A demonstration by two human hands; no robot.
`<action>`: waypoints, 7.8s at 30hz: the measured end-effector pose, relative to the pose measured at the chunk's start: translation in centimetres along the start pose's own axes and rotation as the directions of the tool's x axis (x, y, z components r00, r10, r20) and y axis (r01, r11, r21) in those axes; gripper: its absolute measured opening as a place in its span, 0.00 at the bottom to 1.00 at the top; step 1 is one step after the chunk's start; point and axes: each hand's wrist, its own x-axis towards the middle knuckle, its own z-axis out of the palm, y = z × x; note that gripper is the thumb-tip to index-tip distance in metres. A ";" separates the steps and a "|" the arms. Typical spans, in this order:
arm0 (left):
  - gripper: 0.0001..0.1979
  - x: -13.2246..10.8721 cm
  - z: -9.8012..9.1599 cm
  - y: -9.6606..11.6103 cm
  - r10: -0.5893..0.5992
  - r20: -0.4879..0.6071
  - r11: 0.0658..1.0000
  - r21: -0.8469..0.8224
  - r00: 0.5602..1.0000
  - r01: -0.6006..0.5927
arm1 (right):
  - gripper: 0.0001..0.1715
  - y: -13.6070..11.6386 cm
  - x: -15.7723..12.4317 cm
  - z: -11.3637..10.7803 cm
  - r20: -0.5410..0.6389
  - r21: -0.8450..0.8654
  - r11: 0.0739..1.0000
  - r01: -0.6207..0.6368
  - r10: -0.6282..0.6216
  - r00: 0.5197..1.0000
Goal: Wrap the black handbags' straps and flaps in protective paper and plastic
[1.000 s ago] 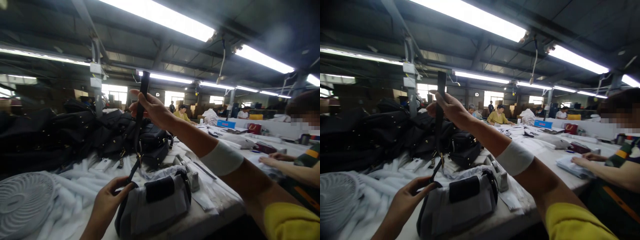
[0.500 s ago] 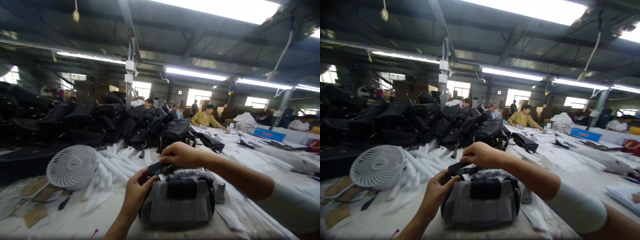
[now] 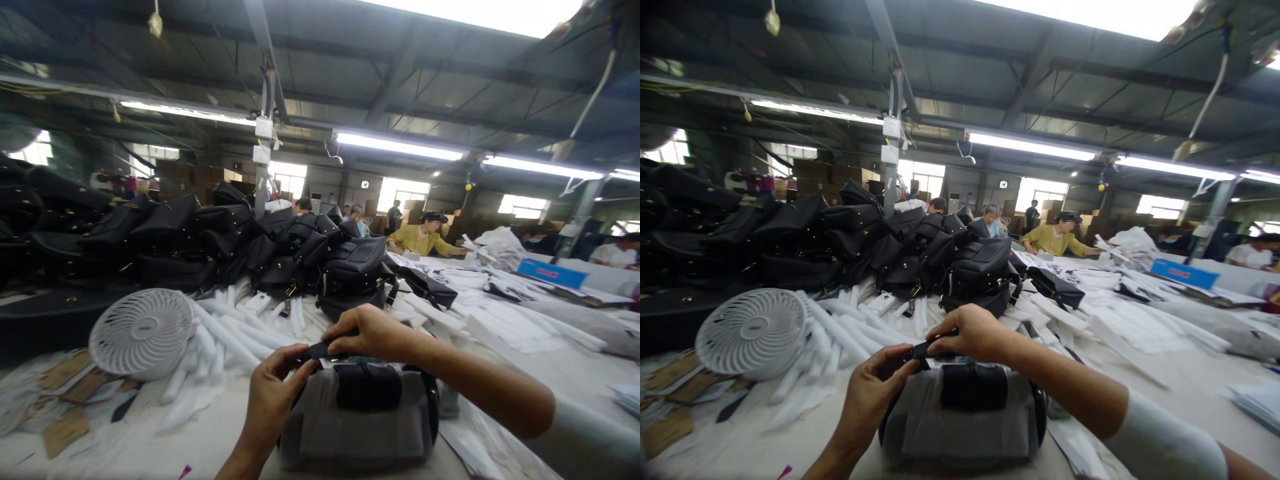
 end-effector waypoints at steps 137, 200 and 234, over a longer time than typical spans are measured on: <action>0.14 0.9 -4.6 -0.8 -0.167 0.380 0.970 -0.100 0.910 0.220 | 0.14 0.3 -2.7 15.3 -0.576 -0.132 0.970 -0.204 0.092 0.812; 0.13 2.2 -4.0 -2.0 -0.221 0.548 0.888 -0.228 0.807 0.398 | 0.15 0.1 -1.5 17.5 -0.706 -0.009 0.943 -0.334 0.231 0.670; 0.49 -1.3 -1.8 -3.8 -0.105 0.337 0.930 0.365 0.936 -0.027 | 0.24 7.9 -11.5 9.8 -0.880 -0.082 0.893 -0.442 0.144 0.453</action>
